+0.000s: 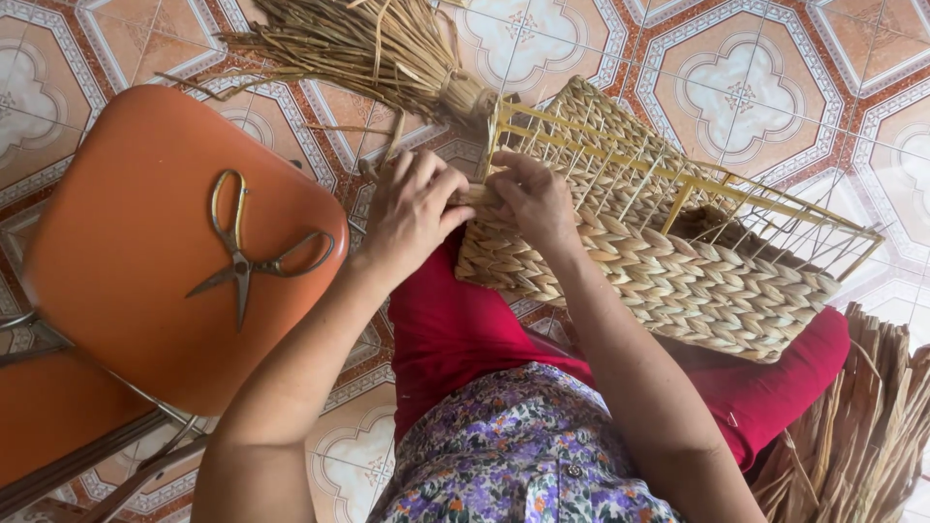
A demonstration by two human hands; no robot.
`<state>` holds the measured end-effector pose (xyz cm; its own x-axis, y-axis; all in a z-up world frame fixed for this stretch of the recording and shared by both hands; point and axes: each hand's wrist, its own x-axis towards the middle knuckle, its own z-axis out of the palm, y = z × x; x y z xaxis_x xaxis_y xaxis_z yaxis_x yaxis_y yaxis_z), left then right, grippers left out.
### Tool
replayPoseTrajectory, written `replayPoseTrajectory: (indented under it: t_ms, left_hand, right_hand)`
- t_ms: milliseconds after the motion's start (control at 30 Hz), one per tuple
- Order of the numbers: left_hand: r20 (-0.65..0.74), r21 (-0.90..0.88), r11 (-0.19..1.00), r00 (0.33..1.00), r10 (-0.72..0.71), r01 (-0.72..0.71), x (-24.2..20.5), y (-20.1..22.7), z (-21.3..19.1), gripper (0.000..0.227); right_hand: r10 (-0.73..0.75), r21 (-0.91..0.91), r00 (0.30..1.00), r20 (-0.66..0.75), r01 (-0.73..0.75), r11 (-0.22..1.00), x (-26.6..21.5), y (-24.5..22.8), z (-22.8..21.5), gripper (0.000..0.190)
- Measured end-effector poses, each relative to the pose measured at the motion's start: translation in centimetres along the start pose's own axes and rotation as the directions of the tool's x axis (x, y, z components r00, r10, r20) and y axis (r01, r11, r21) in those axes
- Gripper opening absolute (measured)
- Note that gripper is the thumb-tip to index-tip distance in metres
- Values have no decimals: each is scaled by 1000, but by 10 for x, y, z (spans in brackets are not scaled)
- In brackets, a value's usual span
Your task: The person weaves a basket by hand, threading dried water hyacinth stalks through a rectangular wire frame. They pick up individual stalks from a pile, weave them around the frame's vertical supports, and press the rows together.
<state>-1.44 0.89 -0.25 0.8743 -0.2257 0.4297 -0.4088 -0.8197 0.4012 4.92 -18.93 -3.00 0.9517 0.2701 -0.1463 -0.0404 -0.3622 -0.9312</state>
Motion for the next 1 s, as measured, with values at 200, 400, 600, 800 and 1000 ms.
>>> replayPoseTrajectory:
  t_ms: [200,400,600,800,1000]
  left_hand:
    - [2,210,972,994,107,-105,11,-6,1,31]
    - [226,168,986,973,-43,4,13,-11,23,35]
    - [265,36,999,964,-30,21,35,-5,-2,25]
    - [516,-53,977,843,-150,206,65,-44,5,24]
    - [743,-263,873,664,-89,412,73,-94,52,28]
  right_hand:
    - [25,-6,1000,-8,-25,1000,-2,-2,0,34]
    - [-5,-8,1000,-3,5,1000,-2,6,2,34]
    - [19,-45,1000,-11,-19,999,0,1,1,36]
    - [1,16,1000,15,-1,1000,1,12,0,35]
    - [-87,-263,996,-35,75,962,-3,-20,12,28]
